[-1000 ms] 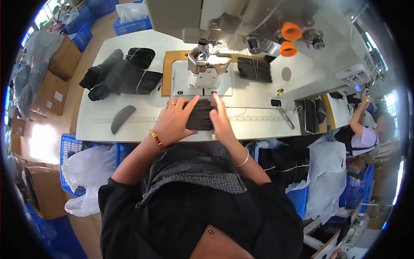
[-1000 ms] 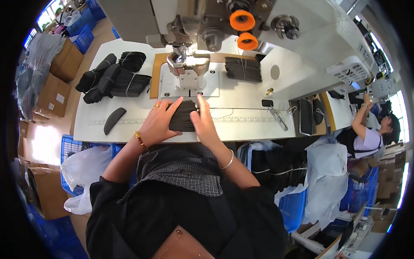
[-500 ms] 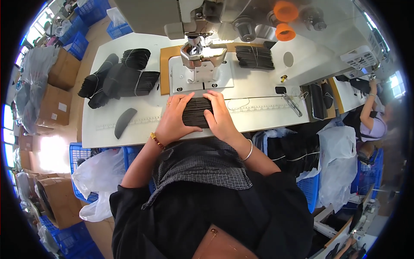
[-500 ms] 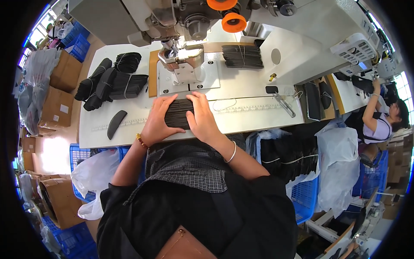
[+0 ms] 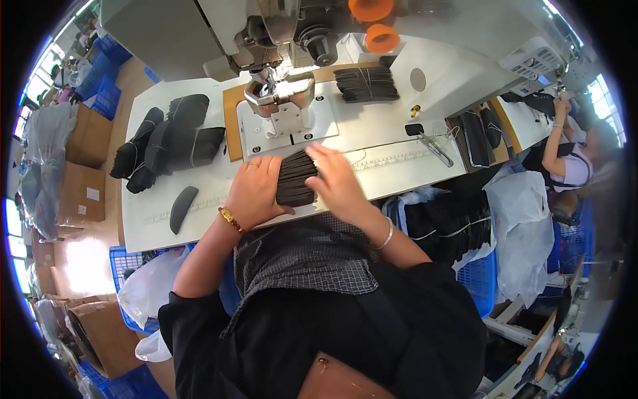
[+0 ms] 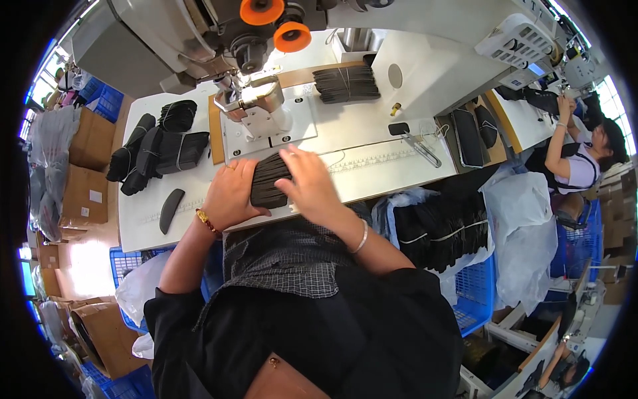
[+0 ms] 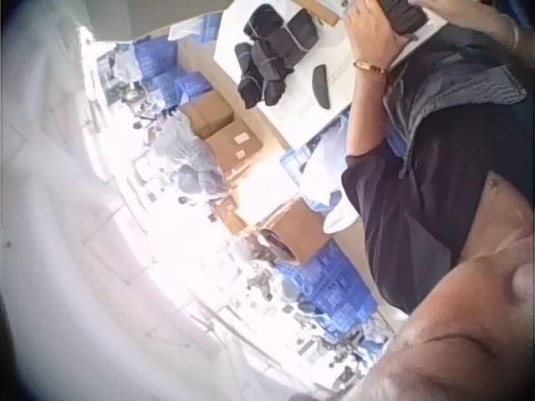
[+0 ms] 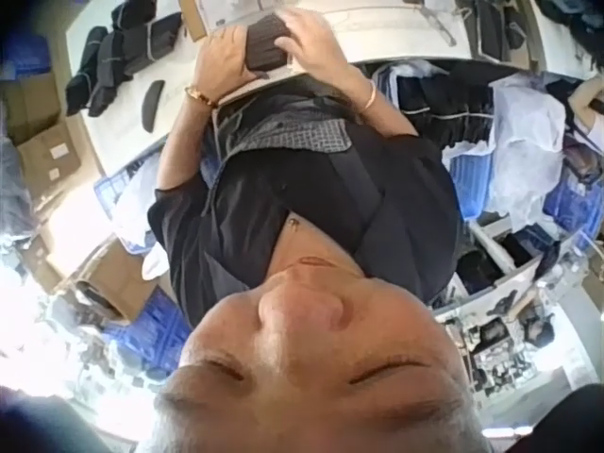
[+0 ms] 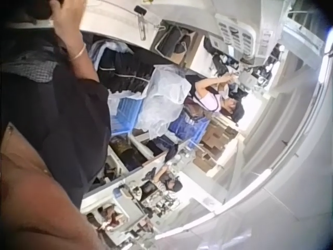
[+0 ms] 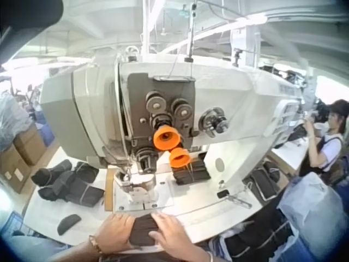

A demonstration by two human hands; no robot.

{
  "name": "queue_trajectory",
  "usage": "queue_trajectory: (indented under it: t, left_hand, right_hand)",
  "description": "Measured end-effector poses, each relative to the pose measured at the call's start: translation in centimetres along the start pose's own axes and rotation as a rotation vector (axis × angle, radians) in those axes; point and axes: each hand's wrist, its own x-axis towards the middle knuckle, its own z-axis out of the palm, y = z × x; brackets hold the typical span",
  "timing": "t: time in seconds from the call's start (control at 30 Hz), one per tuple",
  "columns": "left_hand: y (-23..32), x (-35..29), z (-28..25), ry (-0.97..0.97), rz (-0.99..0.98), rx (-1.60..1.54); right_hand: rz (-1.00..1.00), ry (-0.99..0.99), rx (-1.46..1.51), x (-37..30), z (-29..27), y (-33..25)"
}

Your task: Organizing and stacking black shoe components on a factory workbench.

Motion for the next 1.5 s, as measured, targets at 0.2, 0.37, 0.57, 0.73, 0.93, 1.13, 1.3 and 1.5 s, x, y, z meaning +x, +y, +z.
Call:
queue_trajectory:
  t: [0.2,0.37,0.57,0.73,0.93,1.13,1.3,1.5]
  left_hand:
    - [-1.6,-0.1,0.9,0.136,-0.005,-0.229]
    - [-4.4,-1.5,3.1,0.033,-0.113,-1.668]
    - [-3.2,-2.5,5.3,-0.231,0.363,-2.21]
    - [-3.4,-4.3,4.8,-0.254,0.44,-2.202]
    - [-8.9,-9.4,-0.2,0.063,0.461,-1.963]
    - [-2.4,-7.7,-5.0,-0.118,-0.098,-0.668]
    - [-4.6,-5.8,1.4,0.246,-0.289,-0.808]
    - [-6.4,-8.6,-1.0,0.028,-0.111,-1.483]
  right_hand:
    - [0.18,-0.037,-0.383,-0.7,-4.2,3.5]
    - [-0.034,0.033,-0.394,1.1,-4.1,3.5]
    - [0.106,-0.213,0.227,3.3,-3.0,-2.6]
    - [0.174,-0.353,0.369,3.6,-4.1,-4.3]
    - [0.349,-0.465,0.892,3.0,-8.0,2.1]
    - [0.293,-0.459,1.708,3.9,-4.5,-1.0]
    - [-0.321,-0.853,0.217,3.1,-6.4,-12.1]
    - [0.031,-0.06,-0.215,2.0,-3.1,-2.3]
